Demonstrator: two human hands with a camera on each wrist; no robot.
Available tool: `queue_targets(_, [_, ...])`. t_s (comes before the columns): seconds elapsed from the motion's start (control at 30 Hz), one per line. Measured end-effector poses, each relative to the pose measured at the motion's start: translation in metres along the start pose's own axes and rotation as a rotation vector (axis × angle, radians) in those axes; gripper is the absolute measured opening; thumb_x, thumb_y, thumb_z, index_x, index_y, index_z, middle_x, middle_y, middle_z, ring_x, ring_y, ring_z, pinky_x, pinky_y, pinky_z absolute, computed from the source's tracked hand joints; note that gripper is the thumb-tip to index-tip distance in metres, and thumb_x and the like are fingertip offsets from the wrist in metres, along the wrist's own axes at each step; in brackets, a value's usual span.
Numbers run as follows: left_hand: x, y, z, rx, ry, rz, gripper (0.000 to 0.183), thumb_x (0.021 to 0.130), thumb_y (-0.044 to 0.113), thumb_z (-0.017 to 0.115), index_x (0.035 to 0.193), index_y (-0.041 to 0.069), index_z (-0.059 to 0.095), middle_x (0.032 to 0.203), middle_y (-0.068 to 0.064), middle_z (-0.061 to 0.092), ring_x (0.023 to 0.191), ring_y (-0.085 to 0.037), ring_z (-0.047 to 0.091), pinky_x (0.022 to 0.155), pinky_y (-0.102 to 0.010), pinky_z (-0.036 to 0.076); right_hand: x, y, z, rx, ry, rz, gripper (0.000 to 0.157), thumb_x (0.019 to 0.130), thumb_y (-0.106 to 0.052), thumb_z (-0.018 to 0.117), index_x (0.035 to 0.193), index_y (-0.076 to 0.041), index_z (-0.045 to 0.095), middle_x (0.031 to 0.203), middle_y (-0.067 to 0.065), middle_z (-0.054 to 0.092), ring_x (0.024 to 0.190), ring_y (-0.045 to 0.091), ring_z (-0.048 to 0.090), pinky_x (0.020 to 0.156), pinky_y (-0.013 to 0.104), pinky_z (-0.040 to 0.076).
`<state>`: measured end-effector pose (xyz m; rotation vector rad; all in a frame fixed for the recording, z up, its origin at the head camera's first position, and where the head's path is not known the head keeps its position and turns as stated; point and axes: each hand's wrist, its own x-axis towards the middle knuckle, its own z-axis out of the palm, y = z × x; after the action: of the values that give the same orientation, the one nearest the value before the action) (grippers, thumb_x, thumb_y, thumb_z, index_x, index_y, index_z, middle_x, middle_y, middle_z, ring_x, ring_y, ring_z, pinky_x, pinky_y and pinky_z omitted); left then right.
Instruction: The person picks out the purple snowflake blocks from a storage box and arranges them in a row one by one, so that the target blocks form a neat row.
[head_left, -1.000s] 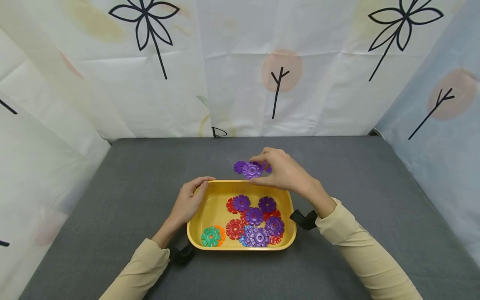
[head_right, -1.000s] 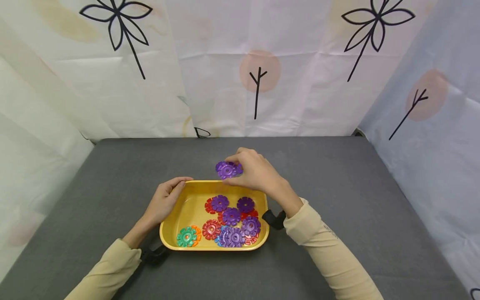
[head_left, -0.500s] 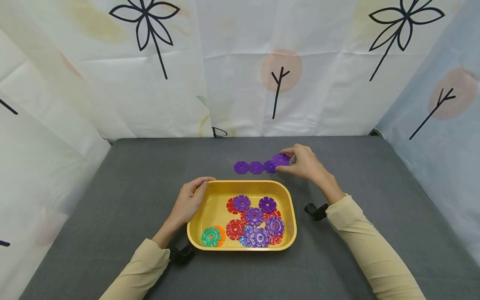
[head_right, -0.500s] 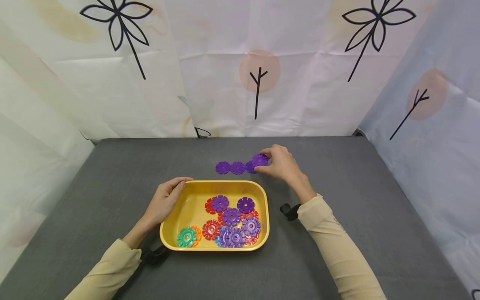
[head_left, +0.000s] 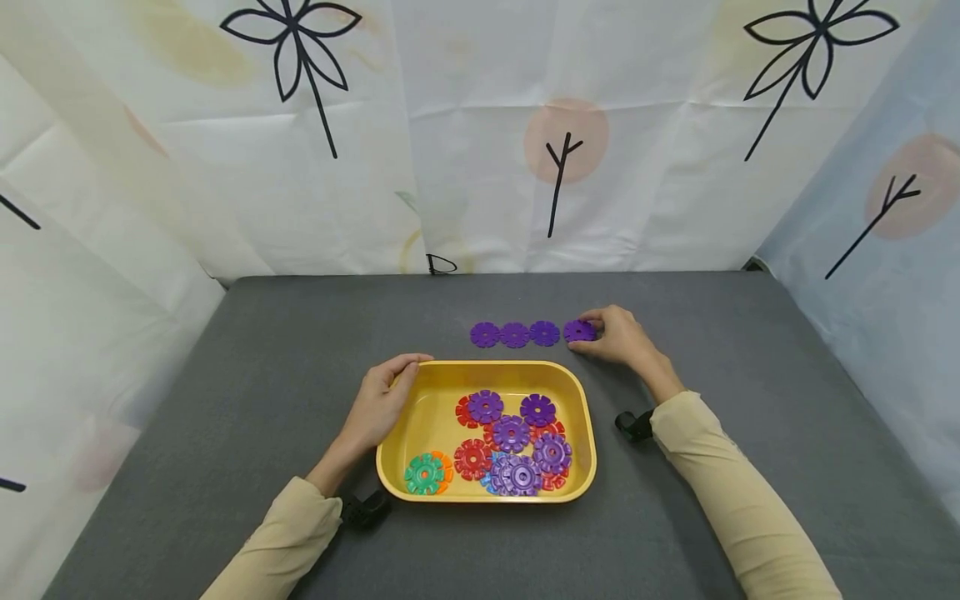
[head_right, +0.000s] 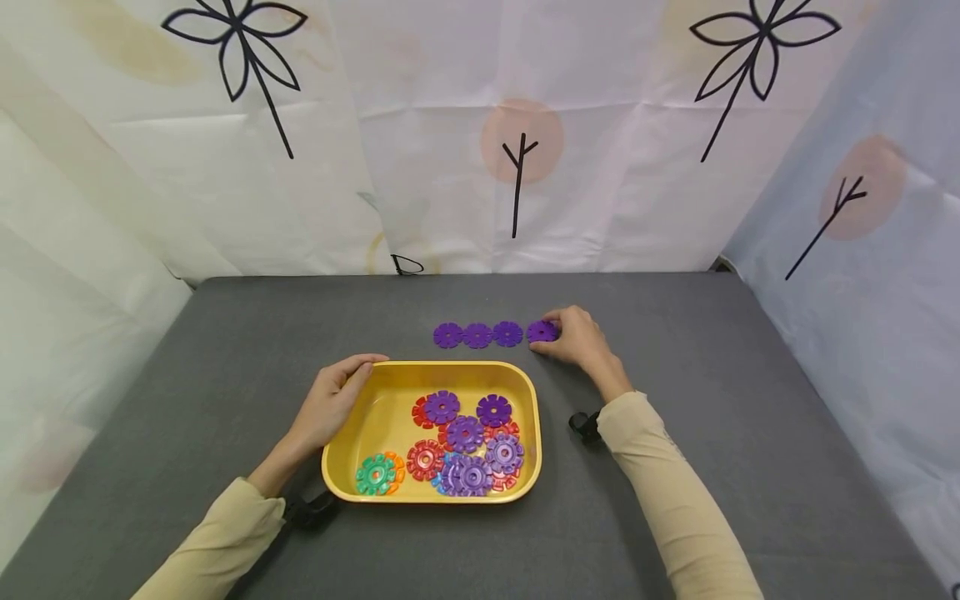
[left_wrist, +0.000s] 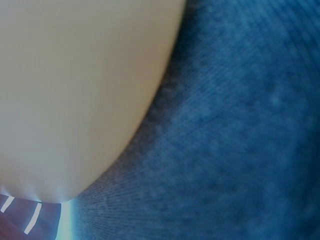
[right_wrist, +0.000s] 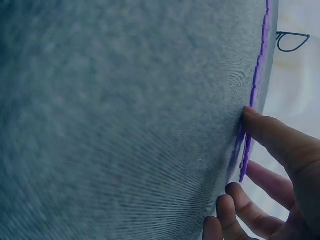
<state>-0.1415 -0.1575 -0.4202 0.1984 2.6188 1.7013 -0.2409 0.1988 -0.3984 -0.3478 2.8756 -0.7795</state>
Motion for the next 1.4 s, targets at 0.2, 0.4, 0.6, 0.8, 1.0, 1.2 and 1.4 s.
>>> queue_targets(0.2, [-0.0004,0.0011,0.0005,0.019,0.005,0.002,0.032,0.111,0.018,0.044,0.13,0.004,0.065,0.125,-0.018,0.07,0.103,-0.03,0.071,0.084,-0.035,0.064,-0.0003,0.003,0.0016,0.014,-0.012,-0.024,0.058,0.091,-0.025,0.076,0.138,0.006,0.059,0.127,0.033,0.065,0.115,0.044,0.063,0.094,0.055,0.056])
queue_targets(0.4, [-0.0003,0.0006,0.0008,0.017,0.012,-0.004,0.032,0.111,0.019,0.044,0.13,0.005,0.065,0.125,-0.018,0.07,0.102,-0.03,0.072,0.083,-0.035,0.064,-0.0002,-0.0001,0.0031,0.022,-0.005,-0.031,0.051,0.094,-0.02,0.073,0.135,0.008,0.061,0.129,0.033,0.065,0.12,0.047,0.062,0.098,0.057,0.055])
queue_targets(0.6, [0.0001,-0.0001,0.0008,0.02,0.012,0.011,0.032,0.111,0.019,0.044,0.13,0.005,0.065,0.125,-0.018,0.07,0.102,-0.03,0.072,0.083,-0.035,0.064,0.0016,-0.0003,0.0055,0.032,-0.01,-0.013,0.051,0.095,-0.019,0.072,0.136,0.008,0.06,0.13,0.033,0.064,0.122,0.046,0.061,0.1,0.056,0.055])
queue_targets(0.8, [0.0003,0.0003,0.0005,0.009,0.008,0.023,0.032,0.111,0.02,0.044,0.13,0.004,0.065,0.124,-0.018,0.07,0.102,-0.03,0.072,0.083,-0.035,0.064,0.0014,-0.001,0.0052,0.039,-0.001,-0.015,0.051,0.094,-0.02,0.073,0.135,0.008,0.061,0.129,0.033,0.065,0.12,0.045,0.062,0.097,0.055,0.055])
queue_targets(1.0, [0.0007,0.0008,0.0005,0.001,0.008,0.013,0.032,0.111,0.02,0.044,0.13,0.004,0.065,0.124,-0.019,0.07,0.102,-0.031,0.072,0.083,-0.036,0.064,0.0007,-0.001,0.0063,0.04,0.004,-0.022,0.05,0.094,-0.02,0.073,0.135,0.008,0.062,0.128,0.033,0.065,0.119,0.045,0.062,0.096,0.055,0.056])
queue_targets(1.2, [0.0003,-0.0006,0.0011,0.016,0.01,0.014,0.032,0.111,0.019,0.044,0.131,0.004,0.064,0.125,-0.018,0.07,0.103,-0.03,0.071,0.083,-0.035,0.064,-0.0015,-0.0014,0.0064,0.041,0.004,-0.028,0.052,0.094,-0.02,0.074,0.135,0.008,0.061,0.127,0.033,0.065,0.118,0.045,0.063,0.093,0.053,0.057])
queue_targets(1.4, [-0.0001,-0.001,0.0014,0.019,0.009,0.015,0.032,0.111,0.019,0.044,0.131,0.004,0.065,0.125,-0.018,0.07,0.102,-0.03,0.072,0.083,-0.035,0.064,-0.006,-0.0038,0.0038,0.05,0.029,-0.047,0.053,0.093,-0.018,0.074,0.137,0.007,0.06,0.123,0.034,0.063,0.111,0.044,0.063,0.088,0.052,0.057])
